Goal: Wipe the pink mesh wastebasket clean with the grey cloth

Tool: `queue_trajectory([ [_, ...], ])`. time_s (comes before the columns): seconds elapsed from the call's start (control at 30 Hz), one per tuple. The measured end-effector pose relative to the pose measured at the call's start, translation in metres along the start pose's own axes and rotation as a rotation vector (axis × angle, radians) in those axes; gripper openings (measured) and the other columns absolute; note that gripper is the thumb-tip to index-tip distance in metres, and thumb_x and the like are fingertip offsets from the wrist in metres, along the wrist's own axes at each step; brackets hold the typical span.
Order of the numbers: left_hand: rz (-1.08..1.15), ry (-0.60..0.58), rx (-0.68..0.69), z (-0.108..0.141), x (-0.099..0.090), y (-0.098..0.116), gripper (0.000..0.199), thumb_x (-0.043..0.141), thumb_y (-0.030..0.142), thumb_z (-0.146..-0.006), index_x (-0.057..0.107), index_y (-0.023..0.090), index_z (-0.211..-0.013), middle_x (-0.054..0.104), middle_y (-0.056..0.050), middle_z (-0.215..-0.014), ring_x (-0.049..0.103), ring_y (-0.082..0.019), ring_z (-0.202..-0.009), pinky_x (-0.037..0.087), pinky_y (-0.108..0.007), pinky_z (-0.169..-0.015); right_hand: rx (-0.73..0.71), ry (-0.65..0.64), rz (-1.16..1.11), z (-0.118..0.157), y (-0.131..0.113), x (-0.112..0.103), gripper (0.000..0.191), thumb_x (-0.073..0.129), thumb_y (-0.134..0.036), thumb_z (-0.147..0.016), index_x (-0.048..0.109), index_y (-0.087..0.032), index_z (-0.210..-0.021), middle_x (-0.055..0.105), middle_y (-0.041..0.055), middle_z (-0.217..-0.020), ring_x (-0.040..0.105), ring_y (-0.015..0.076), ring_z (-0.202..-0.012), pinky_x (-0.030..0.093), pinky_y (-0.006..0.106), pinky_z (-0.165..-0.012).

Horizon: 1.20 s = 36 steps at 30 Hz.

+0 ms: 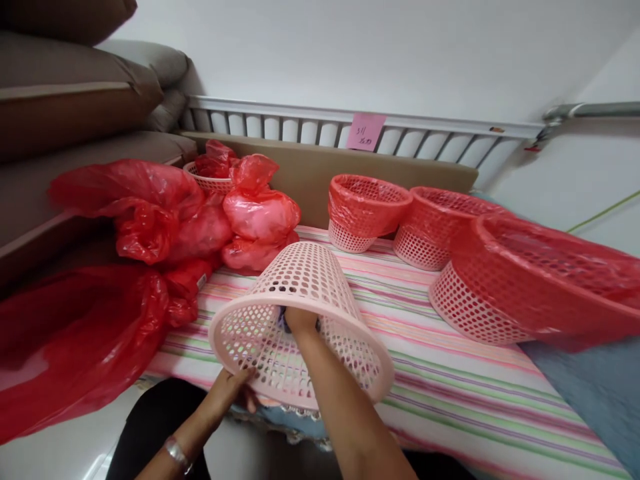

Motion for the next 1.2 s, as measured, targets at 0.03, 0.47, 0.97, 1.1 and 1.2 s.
queue_trajectory([
  [0.03,0.003,0.0,-0.004,0.0,0.0,0.0,0.036,0.049,0.046,-0.074,0.059,0.013,-0.063,0.059,-0.003,-0.035,0.055,-0.016,-0.033,0.037,-0.023,-0.04,0.002,0.015,-0.001,-0.008,0.0,-0.002,0.042,0.032,-0.026,-0.089,0.048,-0.017,-0.126,0.059,0.0137,-0.118,0.05,0.0268,-0.112,0.032,0.04,-0.095],
  [0.47,-0.003,0.03,0.098,-0.003,-0.004,0.006,0.037,0.052,0.049,-0.07,0.063,0.015,-0.077,0.066,-0.005,-0.046,0.065,-0.025,-0.052,0.048,-0.031,-0.051,-0.045,0.014,0.099,0.108,-0.027,0.023,0.027,0.048,-0.019,-0.075,0.057,-0.018,-0.1,0.064,0.0102,-0.091,0.062,0.0248,-0.083,0.044,0.033,-0.07],
  [0.97,0.037,-0.057,0.173,-0.013,0.006,-0.004,0.066,0.049,0.056,-0.074,0.044,0.008,-0.121,0.052,0.004,-0.032,0.051,-0.017,-0.028,0.033,-0.021,-0.027,-0.008,0.045,0.149,0.056,-0.011,0.012,0.034,0.044,-0.016,-0.078,0.058,-0.016,-0.109,0.066,0.0125,-0.089,0.063,0.0261,-0.08,0.046,0.036,-0.07],
  [1.1,0.072,-0.025,0.153,-0.013,0.006,-0.005,0.06,0.051,0.05,-0.075,0.044,0.009,-0.119,0.054,0.004,-0.037,0.051,-0.014,-0.03,0.03,-0.017,-0.025,-0.011,0.094,0.146,0.006,-0.007,0.004,0.035,0.035,-0.017,-0.086,0.059,-0.015,-0.112,0.064,0.0134,-0.108,0.058,0.0247,-0.103,0.04,0.037,-0.089],
  [1.2,0.087,-0.044,0.167,-0.011,0.007,0.001,0.056,0.05,0.046,-0.078,0.044,0.009,-0.119,0.056,0.004,-0.041,0.051,-0.012,-0.031,0.028,-0.015,-0.026,-0.017,0.119,0.131,-0.022,-0.005,0.0,0.037,0.032,-0.02,-0.089,0.058,-0.018,-0.116,0.062,0.0088,-0.115,0.049,0.0225,-0.115,0.029,0.036,-0.101],
])
Point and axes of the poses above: each hand's wrist, its own z-axis away from the middle knuckle, its own x-axis out of the palm, y = z × x, the point moved 9 cm from there along -z, towards the middle knuckle
